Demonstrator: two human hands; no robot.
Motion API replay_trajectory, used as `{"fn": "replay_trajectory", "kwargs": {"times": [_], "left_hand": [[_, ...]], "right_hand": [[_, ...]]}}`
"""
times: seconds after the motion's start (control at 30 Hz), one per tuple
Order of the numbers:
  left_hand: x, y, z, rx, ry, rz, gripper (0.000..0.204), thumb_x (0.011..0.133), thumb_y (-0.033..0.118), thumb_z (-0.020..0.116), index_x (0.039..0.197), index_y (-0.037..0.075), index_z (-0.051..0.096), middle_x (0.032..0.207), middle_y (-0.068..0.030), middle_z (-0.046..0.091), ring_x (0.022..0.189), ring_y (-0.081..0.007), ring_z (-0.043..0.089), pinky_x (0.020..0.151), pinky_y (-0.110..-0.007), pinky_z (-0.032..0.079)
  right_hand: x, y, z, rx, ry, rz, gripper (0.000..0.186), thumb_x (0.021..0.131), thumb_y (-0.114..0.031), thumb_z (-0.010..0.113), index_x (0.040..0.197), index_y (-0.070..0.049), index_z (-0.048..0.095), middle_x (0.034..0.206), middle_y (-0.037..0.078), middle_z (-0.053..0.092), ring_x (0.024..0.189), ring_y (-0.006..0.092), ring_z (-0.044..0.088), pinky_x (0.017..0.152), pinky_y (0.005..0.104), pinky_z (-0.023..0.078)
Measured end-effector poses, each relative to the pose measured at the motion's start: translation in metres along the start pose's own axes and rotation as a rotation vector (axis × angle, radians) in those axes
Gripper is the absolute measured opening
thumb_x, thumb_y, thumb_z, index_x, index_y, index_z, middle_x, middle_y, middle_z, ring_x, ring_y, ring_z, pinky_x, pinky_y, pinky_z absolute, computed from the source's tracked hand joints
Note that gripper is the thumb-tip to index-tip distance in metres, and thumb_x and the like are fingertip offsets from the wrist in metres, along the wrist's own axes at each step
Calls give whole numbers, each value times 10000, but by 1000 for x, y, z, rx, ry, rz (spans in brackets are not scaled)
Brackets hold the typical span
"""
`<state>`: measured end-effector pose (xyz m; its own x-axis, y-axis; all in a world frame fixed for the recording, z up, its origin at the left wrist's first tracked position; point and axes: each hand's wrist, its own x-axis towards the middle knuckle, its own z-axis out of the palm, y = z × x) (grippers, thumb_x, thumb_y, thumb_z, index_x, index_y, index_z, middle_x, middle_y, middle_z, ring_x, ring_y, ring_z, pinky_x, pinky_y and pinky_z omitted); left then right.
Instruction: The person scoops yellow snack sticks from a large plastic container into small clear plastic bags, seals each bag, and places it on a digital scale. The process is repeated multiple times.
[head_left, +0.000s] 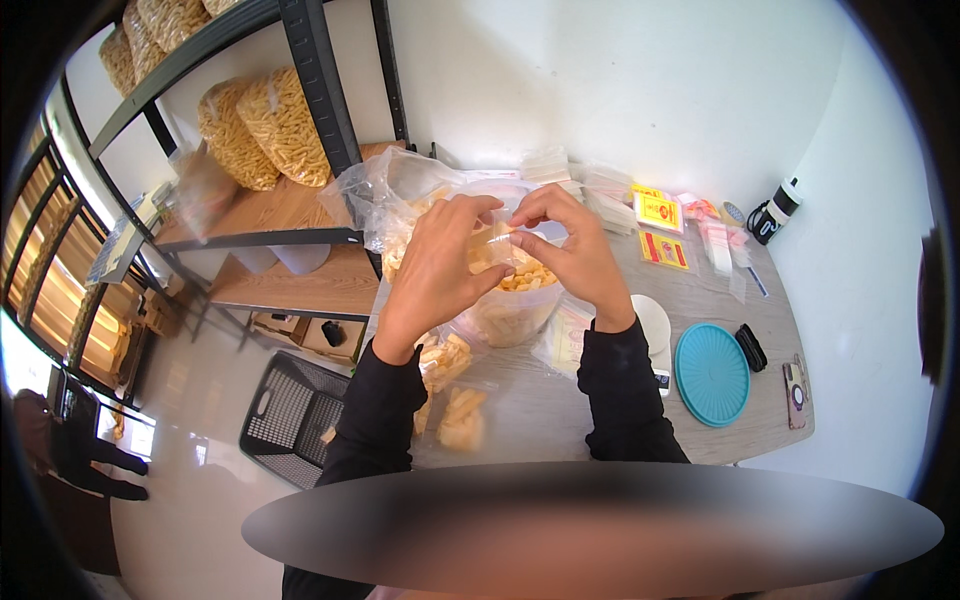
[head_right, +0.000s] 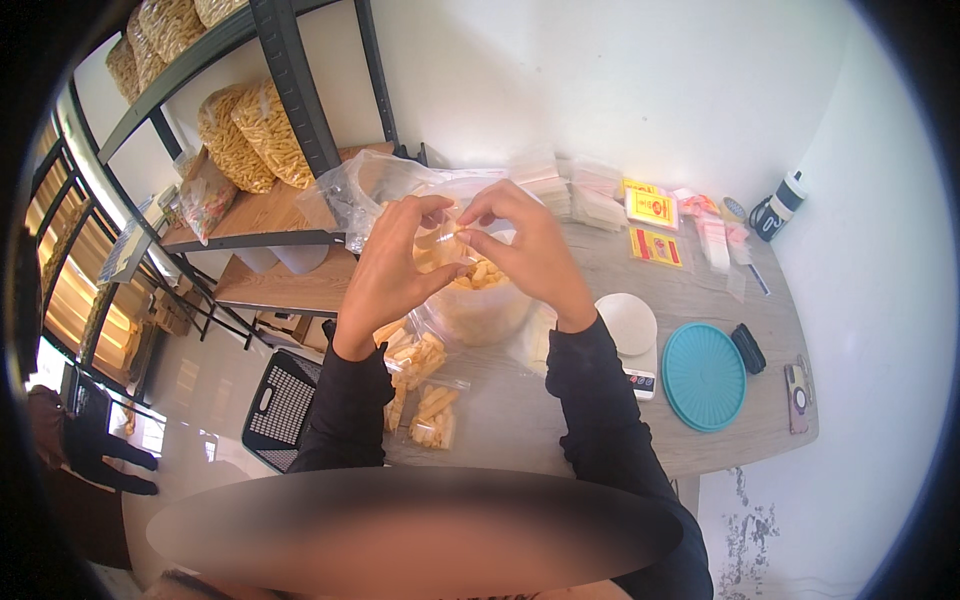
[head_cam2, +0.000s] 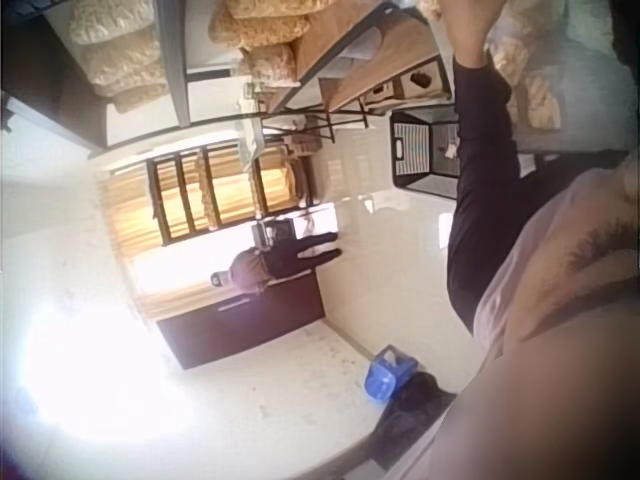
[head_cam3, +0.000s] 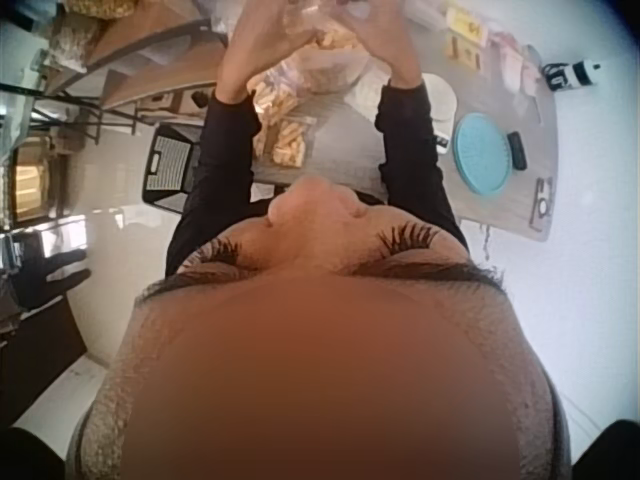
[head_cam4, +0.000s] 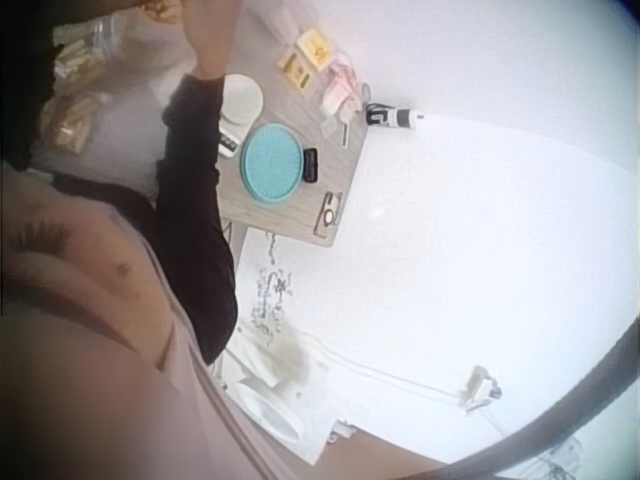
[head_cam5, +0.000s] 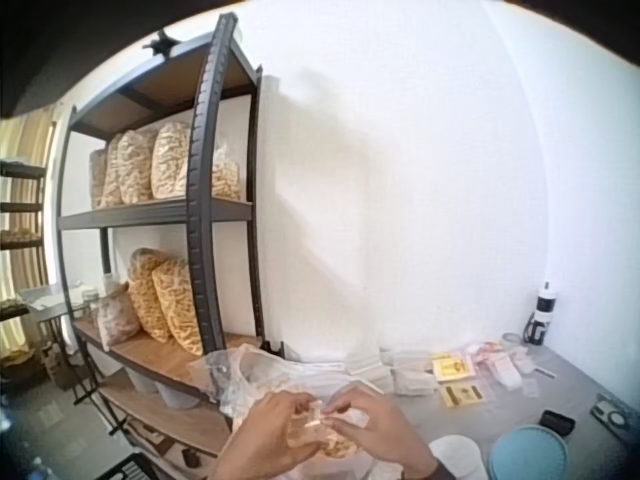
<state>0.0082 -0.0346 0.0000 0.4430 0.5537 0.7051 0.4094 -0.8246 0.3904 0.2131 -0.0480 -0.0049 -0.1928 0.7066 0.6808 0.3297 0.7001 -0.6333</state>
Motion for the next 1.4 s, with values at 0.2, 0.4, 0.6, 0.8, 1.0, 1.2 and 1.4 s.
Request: {"fn": "replay_trajectory", "kwargs": {"times": [0.2, 0.4, 0.6, 0.8, 1.0, 1.2, 1.4], "left_hand": [[-1, -2, -1, -119, -46, -32, 643, 696, 126, 872, 1265, 28, 590, 1120, -130, 637, 1059, -308, 613, 928, -411, 483], [3, -34, -11, -606, -133, -228, 503, 861, 63, 788, 1331, -4, 623, 1185, -75, 690, 1085, -156, 635, 968, -312, 506], [-2, -45, -10, -605, -77, -289, 182, 931, -17, 691, 1110, -33, 713, 1086, -70, 719, 976, -128, 660, 892, -278, 529], [-2, -39, -11, -448, -78, -306, 85, 952, 0, 664, 1025, -33, 692, 1053, -83, 734, 925, -122, 665, 849, -282, 539], [-4, -33, -24, -382, -72, -338, 63, 980, 21, 635, 1019, -26, 619, 981, -91, 752, 933, -116, 698, 798, -263, 542], [-5, -31, -28, -428, -25, -331, 72, 945, 26, 671, 977, -31, 640, 852, -103, 747, 810, -121, 704, 715, -267, 530], [-6, -35, -30, -499, -24, -322, 77, 955, 29, 687, 992, -19, 642, 909, -78, 756, 886, -109, 722, 742, -245, 552]], "right_hand": [[-1, 4, 4, -50, -18, -11, 138, 848, 9, 734, 981, -12, 704, 1110, 57, 597, 988, 167, 621, 882, 293, 500], [-1, 5, 6, 31, -34, 33, 127, 857, -43, 737, 974, -11, 700, 1070, 69, 605, 994, 188, 633, 853, 312, 503], [0, 9, 9, -36, -121, 16, 143, 870, -68, 734, 993, -3, 701, 1098, 57, 604, 1065, 213, 610, 937, 336, 482], [-4, 15, 2, -23, -230, -10, 134, 888, -84, 710, 1013, -39, 731, 1098, 52, 608, 1073, 228, 600, 929, 338, 474], [-2, 32, -32, -342, -200, 224, 86, 864, -105, 710, 942, -73, 729, 1027, 60, 646, 1036, 243, 612, 859, 361, 482], [19, 66, -33, -648, -551, 277, 92, 782, -127, 753, 869, -98, 751, 951, 89, 690, 991, 284, 635, 806, 414, 515], [30, 81, -9, -1168, -811, 94, 114, 719, -128, 818, 821, -109, 770, 934, 75, 649, 1035, 296, 588, 864, 410, 495]]}}
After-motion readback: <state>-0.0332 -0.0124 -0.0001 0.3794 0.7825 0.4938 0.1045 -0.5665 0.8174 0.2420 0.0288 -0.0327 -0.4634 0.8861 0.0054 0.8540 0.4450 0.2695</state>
